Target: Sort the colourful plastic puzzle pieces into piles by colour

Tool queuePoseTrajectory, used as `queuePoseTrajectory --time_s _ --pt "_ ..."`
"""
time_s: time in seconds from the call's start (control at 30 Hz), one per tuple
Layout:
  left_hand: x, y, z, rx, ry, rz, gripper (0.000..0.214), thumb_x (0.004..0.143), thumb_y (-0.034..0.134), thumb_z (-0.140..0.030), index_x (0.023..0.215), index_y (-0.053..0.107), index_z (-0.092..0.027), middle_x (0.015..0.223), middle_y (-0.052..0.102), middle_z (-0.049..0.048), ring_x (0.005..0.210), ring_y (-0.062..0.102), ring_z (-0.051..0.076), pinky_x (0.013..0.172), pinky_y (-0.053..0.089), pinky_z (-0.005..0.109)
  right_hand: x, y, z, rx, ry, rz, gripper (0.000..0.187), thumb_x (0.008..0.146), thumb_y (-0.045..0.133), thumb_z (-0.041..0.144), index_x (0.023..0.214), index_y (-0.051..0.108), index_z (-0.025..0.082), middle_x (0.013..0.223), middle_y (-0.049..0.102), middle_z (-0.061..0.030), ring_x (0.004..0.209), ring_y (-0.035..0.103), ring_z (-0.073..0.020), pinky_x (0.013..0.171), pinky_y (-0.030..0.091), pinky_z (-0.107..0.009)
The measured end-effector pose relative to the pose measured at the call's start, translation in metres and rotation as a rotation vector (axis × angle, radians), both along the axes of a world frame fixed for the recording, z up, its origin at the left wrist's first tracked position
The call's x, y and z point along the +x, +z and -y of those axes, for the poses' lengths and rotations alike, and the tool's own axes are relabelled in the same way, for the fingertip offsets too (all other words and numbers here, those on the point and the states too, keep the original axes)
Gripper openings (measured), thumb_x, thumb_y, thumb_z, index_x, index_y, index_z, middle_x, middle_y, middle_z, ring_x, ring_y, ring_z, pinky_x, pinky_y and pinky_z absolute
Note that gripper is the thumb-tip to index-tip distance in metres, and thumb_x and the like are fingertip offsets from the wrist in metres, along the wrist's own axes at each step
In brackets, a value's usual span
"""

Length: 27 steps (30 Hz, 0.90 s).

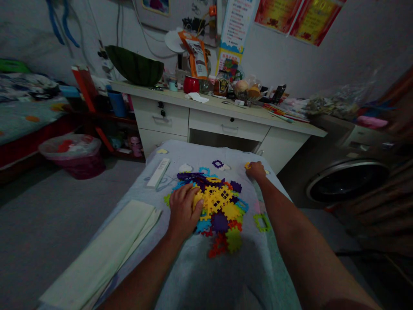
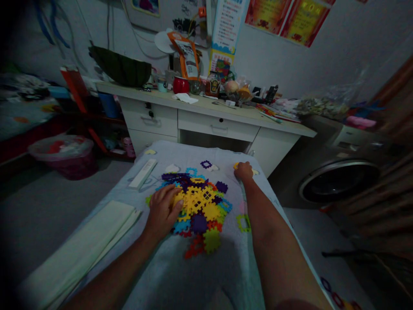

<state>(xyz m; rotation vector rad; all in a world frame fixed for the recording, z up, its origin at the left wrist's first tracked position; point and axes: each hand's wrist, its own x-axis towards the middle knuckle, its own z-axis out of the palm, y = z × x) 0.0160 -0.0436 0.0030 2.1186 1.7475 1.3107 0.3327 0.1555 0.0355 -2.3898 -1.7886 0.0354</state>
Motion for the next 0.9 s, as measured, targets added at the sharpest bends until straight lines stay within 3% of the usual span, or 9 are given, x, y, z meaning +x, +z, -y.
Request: queuePoseTrajectory --time_s 0.1,0.27,0.37,0.47,0.6,0.73,0.9 --pt "-0.001 -0.001 -0.001 0.006 0.016 0.057 0.033 0.095 0.039 -0.031 0.113 0.066 -0.020 0.126 0.059 0.0107 0.119 0.050 0.028 0.103 0.036 0.050 -0.015 0.015 0.015 0.088 0.136 -0.085 0.031 0.079 0.059 0.023 0.108 0.067 0.015 0.109 0.057 -0.0138 0.101 0.057 -0.0246 0.087 0.045 -0.034" --pt "0.000 0.000 0.000 -0.027 0.072 0.076 0.036 0.096 0.037 -0.033 0.112 0.066 -0.021 0.127 0.058 0.0111 0.120 0.050 0.029 0.103 0.037 0.050 -0.074 0.044 0.066 0.223 0.685 -0.264 0.018 0.072 0.059 0.016 0.089 0.063 0.018 0.094 0.056 -0.0054 0.090 0.052 -0.0197 0.084 0.043 -0.031" --pt "0.000 0.001 0.001 -0.038 0.113 0.029 0.038 0.093 0.044 -0.042 0.118 0.063 -0.020 0.133 0.052 0.0134 0.126 0.045 0.031 0.106 0.034 0.051 -0.116 0.051 0.104 0.256 0.893 -0.322 0.015 0.075 0.059 0.017 0.091 0.061 0.018 0.096 0.056 -0.0059 0.095 0.051 -0.0205 0.087 0.042 -0.033" --pt "0.001 0.001 0.003 -0.046 0.132 -0.015 0.050 0.088 0.052 -0.049 0.127 0.057 -0.019 0.138 0.047 0.0157 0.131 0.041 0.034 0.108 0.032 0.052 -0.145 0.048 0.135 0.203 0.925 -0.324 0.031 0.080 0.063 0.026 0.109 0.060 0.017 0.111 0.056 -0.0093 0.107 0.051 -0.0230 0.095 0.040 -0.038" --pt "0.002 0.000 0.006 -0.065 0.105 -0.057 0.066 0.081 0.059 -0.053 0.136 0.047 -0.018 0.139 0.046 0.0171 0.130 0.042 0.035 0.108 0.033 0.053 -0.152 0.033 0.159 0.135 0.848 -0.310 0.055 0.086 0.061 0.032 0.137 0.046 0.018 0.133 0.052 -0.0133 0.124 0.046 -0.0260 0.104 0.033 -0.045" --pt "0.004 0.000 0.010 -0.076 0.030 -0.091 0.073 0.076 0.065 -0.050 0.138 0.044 -0.018 0.139 0.047 0.0168 0.129 0.043 0.036 0.109 0.033 0.053 -0.139 0.019 0.170 0.084 0.807 -0.280 0.052 0.084 0.058 0.024 0.135 0.049 0.019 0.139 0.053 -0.0120 0.131 0.043 -0.0256 0.111 0.024 -0.047" --pt "0.006 -0.001 0.012 -0.036 -0.136 -0.096 0.075 0.073 0.069 -0.050 0.137 0.046 -0.017 0.141 0.043 0.0162 0.134 0.037 0.036 0.113 0.030 0.054 -0.115 0.012 0.176 0.035 0.739 -0.223 0.060 0.074 0.060 0.016 0.133 0.052 0.020 0.141 0.053 -0.0102 0.132 0.043 -0.0270 0.111 0.025 -0.049"
